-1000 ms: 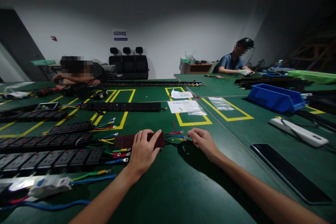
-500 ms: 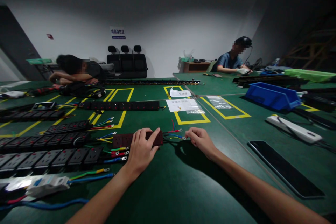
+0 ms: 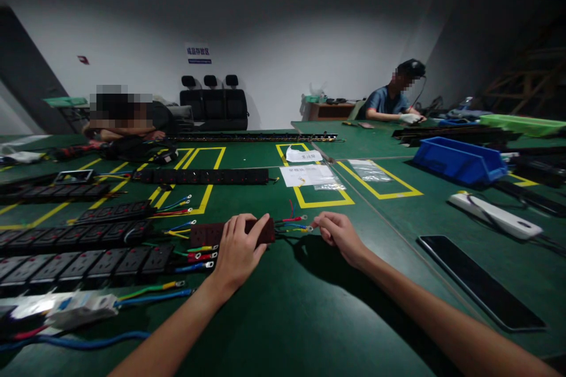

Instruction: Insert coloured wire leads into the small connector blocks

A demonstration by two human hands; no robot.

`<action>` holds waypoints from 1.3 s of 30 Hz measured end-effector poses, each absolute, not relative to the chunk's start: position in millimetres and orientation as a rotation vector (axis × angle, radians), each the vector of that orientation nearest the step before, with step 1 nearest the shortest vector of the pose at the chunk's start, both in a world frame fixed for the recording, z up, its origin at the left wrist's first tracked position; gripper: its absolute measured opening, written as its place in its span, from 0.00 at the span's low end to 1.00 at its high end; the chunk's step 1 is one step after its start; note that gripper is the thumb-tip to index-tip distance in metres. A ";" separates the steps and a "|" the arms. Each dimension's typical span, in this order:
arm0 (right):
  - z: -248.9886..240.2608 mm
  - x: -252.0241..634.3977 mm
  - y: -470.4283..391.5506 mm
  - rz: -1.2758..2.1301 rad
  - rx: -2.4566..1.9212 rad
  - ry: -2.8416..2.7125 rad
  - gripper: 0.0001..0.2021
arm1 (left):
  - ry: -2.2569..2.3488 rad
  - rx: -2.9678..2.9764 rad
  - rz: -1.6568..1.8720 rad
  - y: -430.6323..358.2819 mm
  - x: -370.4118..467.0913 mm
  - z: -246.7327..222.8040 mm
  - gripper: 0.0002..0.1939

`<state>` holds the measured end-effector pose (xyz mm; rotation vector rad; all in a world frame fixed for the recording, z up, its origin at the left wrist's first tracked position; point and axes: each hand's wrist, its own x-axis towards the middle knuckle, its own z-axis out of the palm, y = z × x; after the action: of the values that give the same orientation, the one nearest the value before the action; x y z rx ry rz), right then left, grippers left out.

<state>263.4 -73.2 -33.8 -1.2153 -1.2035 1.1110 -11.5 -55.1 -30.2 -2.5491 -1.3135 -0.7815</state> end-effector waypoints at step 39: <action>-34.7 260.2 -70.7 1.012 -1.373 -1.189 0.14 | -1.304 -2.553 -0.795 -55.3 -11.7 -29.0 0.36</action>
<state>260.2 -70.7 -34.7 -1.3729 -1.1891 1.0121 -11.7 -55.3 -29.0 -2.5532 -1.3036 -0.7945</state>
